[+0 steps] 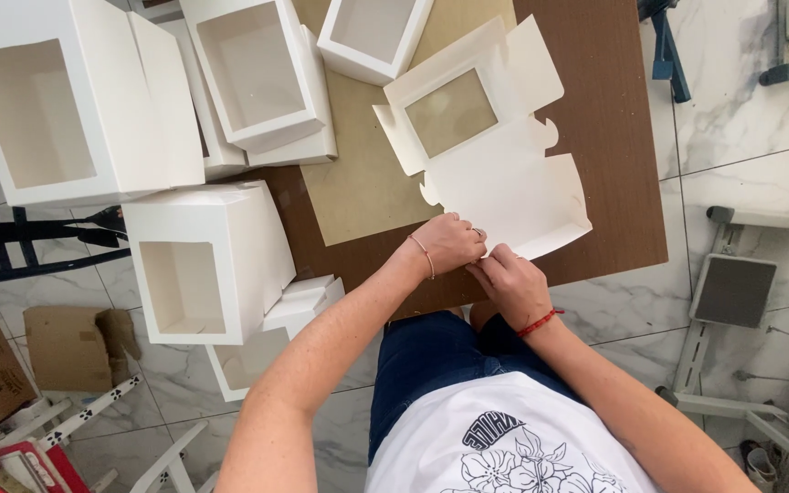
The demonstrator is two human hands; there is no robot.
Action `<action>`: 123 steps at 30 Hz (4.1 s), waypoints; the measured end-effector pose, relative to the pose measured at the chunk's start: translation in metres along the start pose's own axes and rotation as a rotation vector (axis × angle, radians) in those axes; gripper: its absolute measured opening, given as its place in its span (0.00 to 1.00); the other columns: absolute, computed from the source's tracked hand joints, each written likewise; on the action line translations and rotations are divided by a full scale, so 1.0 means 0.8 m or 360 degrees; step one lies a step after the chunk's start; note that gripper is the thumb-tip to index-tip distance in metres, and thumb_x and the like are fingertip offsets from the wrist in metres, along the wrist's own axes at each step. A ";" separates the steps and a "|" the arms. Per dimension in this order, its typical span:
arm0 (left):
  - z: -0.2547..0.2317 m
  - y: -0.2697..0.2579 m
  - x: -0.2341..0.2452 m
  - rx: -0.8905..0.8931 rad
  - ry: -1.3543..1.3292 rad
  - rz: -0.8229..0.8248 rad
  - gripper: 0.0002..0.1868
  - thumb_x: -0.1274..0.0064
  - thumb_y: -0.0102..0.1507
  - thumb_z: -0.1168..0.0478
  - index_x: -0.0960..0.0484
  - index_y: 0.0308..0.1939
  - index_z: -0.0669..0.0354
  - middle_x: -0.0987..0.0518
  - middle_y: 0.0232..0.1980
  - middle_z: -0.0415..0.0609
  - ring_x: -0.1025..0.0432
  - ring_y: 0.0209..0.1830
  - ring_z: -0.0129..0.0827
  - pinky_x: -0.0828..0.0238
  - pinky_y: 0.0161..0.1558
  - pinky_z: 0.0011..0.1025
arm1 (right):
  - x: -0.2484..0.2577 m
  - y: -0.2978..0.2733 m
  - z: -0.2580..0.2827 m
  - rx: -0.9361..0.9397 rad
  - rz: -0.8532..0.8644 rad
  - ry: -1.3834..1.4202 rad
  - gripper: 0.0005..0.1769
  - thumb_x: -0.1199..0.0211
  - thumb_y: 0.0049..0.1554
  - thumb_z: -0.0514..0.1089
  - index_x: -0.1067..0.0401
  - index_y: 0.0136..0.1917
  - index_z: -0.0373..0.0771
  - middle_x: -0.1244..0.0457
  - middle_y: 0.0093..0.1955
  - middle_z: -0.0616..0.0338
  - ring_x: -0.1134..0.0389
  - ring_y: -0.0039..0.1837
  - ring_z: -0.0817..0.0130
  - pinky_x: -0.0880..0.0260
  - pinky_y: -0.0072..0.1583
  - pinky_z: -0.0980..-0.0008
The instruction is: Folding and assembling white cardboard boxes with clear windows from flat templates
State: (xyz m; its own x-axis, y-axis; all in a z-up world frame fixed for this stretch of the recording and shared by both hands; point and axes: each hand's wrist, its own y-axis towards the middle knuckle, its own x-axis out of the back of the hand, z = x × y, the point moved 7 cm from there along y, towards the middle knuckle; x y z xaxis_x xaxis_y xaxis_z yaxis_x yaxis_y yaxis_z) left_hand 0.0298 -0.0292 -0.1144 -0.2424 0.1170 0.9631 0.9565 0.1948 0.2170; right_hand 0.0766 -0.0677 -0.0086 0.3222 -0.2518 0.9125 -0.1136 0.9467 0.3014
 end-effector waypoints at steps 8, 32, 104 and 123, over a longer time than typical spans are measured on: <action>0.012 -0.037 0.042 0.0230 -0.0109 0.0434 0.05 0.52 0.48 0.57 0.26 0.26 0.36 0.25 0.31 0.28 0.31 0.38 0.24 0.46 0.53 0.35 | 0.041 0.023 -0.010 -0.0178 0.0009 0.0153 0.10 0.40 0.48 0.51 0.37 0.34 0.47 0.47 0.28 0.67 0.41 0.28 0.69 0.40 0.33 0.76; -0.042 -0.041 -0.089 0.2484 -0.2600 -0.0334 0.13 0.49 0.49 0.63 0.24 0.37 0.60 0.25 0.27 0.46 0.29 0.24 0.28 0.27 0.27 0.22 | -0.074 0.038 -0.142 -0.1694 0.0648 0.1611 0.12 0.35 0.44 0.40 0.31 0.40 0.32 0.38 0.30 0.55 0.39 0.31 0.75 0.34 0.33 0.79; -0.032 -0.064 0.031 0.2431 -0.1340 0.0093 0.09 0.50 0.47 0.43 0.30 0.27 0.30 0.33 0.31 0.23 0.32 0.37 0.18 0.36 0.39 0.25 | -0.007 -0.062 -0.123 -0.1554 0.0823 0.0676 0.32 0.31 0.39 0.57 0.35 0.49 0.35 0.39 0.42 0.47 0.38 0.50 0.49 0.39 0.53 0.56; -0.010 -0.143 0.102 0.2490 -0.0267 -0.0683 0.10 0.53 0.55 0.66 0.29 0.32 0.39 0.30 0.27 0.31 0.29 0.29 0.26 0.29 0.30 0.23 | -0.039 0.095 0.084 0.0154 0.1235 0.0118 0.20 0.53 0.49 0.33 0.39 0.54 0.48 0.43 0.56 0.63 0.38 0.53 0.53 0.34 0.49 0.57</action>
State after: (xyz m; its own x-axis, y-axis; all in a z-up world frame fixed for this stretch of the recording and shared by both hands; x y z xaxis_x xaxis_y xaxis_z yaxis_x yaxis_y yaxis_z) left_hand -0.0982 -0.0494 -0.0597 -0.5463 -0.1250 0.8282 -0.2452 0.9694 -0.0154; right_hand -0.0054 -0.0018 0.0045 0.1788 0.4916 0.8523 -0.4124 0.8239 -0.3888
